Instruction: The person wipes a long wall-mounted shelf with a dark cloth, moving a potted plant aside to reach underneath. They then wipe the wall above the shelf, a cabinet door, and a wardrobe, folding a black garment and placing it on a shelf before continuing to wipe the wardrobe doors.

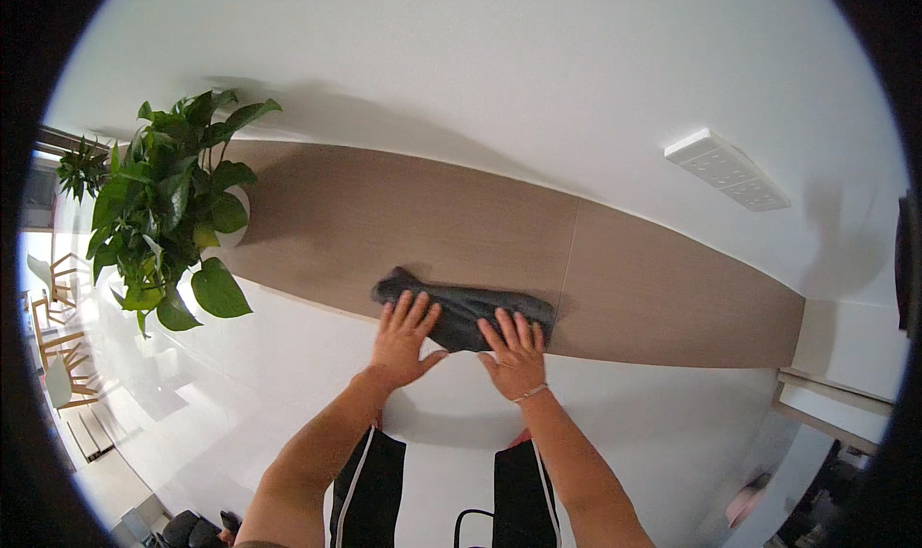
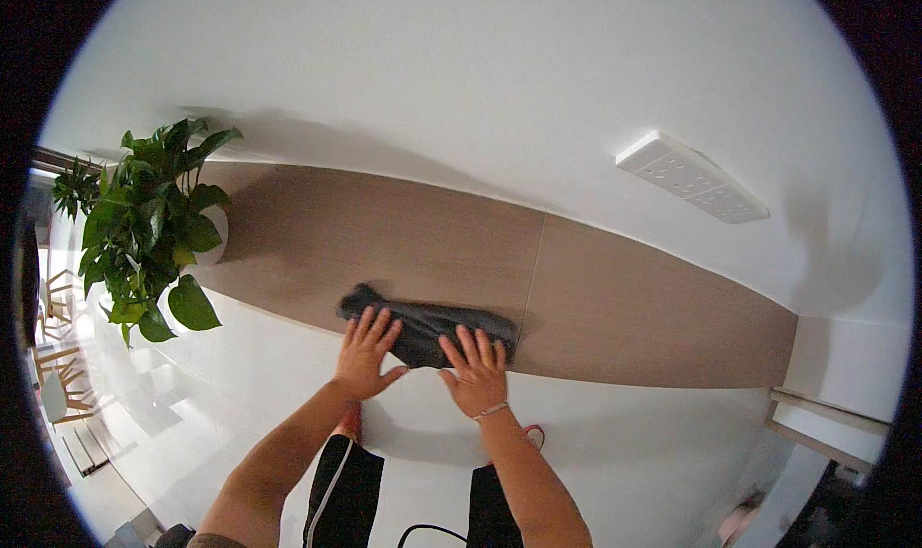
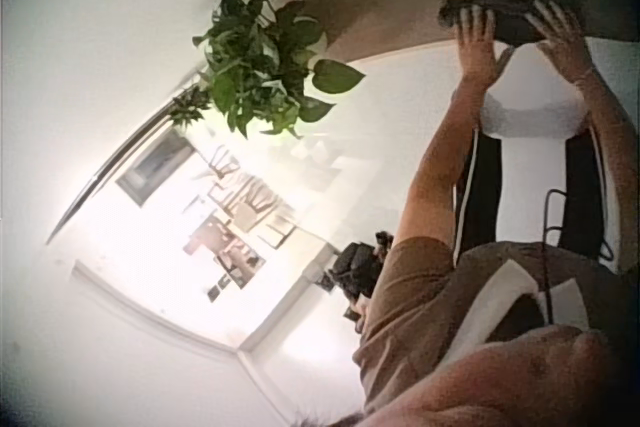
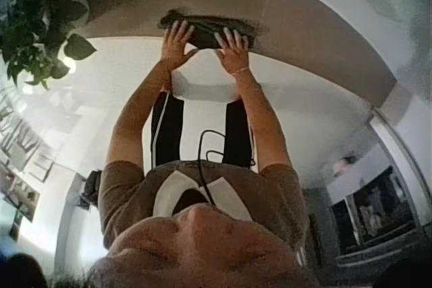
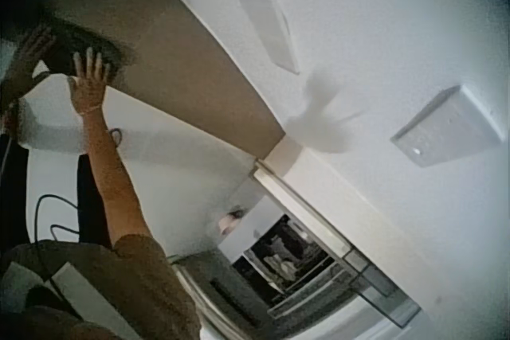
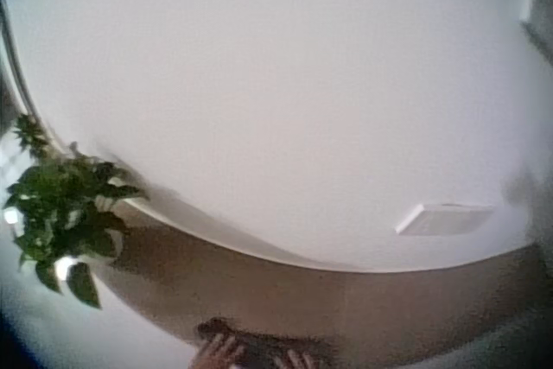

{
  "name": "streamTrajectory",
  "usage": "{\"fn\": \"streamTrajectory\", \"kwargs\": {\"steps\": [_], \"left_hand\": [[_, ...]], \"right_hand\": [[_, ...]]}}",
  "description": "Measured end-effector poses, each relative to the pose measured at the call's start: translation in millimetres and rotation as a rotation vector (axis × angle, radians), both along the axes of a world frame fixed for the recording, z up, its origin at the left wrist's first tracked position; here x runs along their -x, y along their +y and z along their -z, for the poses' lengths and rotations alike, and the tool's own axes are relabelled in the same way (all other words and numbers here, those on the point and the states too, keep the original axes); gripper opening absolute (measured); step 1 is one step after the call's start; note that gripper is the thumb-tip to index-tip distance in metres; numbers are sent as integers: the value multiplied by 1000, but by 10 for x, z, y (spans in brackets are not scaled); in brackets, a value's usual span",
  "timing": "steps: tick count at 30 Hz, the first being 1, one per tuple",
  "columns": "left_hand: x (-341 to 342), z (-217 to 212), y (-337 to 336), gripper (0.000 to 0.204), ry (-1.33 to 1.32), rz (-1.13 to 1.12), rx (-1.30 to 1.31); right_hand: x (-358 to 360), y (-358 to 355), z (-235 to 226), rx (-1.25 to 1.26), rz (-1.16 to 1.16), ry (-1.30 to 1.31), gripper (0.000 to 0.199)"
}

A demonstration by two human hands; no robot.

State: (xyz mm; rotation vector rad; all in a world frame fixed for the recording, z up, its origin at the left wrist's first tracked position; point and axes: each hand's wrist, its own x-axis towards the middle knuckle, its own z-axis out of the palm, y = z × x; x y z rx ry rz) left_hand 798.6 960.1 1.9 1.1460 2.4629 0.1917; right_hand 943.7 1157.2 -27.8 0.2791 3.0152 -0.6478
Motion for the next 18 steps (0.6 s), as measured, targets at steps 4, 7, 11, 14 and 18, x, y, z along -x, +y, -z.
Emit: {"fn": "streamTrajectory", "kwargs": {"steps": [4, 7, 11, 14, 18], "left_hand": [[-158, 95, 459, 79, -32, 128, -81], [-131, 89, 689, 74, -45, 157, -104], [-41, 121, 569, 70, -26, 187, -98], [21, 91, 275, 68, -9, 161, -48], [185, 82, -308, 68, 62, 77, 9]], "right_hand": [[-382, 335, 76, -85, 92, -34, 58], [-500, 423, 134, -141, 137, -43, 60], [-422, 278, 176, -147, 198, -50, 61], [-268, 13, 174, -121, 173, -44, 60], [169, -416, 73, -70, 78, -42, 59]]}}
